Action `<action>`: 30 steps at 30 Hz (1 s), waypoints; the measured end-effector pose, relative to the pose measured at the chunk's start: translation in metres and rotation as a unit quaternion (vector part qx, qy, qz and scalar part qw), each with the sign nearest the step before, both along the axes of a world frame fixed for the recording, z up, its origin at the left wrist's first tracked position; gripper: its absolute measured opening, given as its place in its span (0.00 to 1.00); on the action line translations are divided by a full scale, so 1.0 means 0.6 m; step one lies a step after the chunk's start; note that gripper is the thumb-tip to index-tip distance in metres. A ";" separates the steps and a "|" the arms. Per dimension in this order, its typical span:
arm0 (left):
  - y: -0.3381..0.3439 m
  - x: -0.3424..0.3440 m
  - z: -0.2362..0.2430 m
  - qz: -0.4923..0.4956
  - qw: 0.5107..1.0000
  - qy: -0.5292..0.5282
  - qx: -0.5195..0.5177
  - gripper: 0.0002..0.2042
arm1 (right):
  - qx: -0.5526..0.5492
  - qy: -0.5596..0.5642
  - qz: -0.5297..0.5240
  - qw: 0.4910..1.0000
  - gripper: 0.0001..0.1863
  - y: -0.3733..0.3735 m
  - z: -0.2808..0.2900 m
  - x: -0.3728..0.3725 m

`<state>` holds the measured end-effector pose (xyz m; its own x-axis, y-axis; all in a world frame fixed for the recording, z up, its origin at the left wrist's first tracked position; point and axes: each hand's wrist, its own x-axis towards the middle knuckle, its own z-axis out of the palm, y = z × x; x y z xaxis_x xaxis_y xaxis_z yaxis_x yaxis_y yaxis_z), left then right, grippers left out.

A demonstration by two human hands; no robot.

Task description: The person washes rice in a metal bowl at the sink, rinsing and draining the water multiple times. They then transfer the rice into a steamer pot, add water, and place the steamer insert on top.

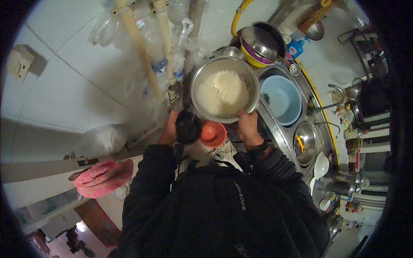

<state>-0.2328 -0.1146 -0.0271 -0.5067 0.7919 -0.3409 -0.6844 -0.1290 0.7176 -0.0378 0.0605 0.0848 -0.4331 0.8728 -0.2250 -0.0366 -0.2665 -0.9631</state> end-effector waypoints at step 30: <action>0.338 0.499 0.161 -0.334 0.907 0.245 -0.072 0.21 | -0.184 0.102 -0.019 0.977 0.28 0.188 0.044 0.594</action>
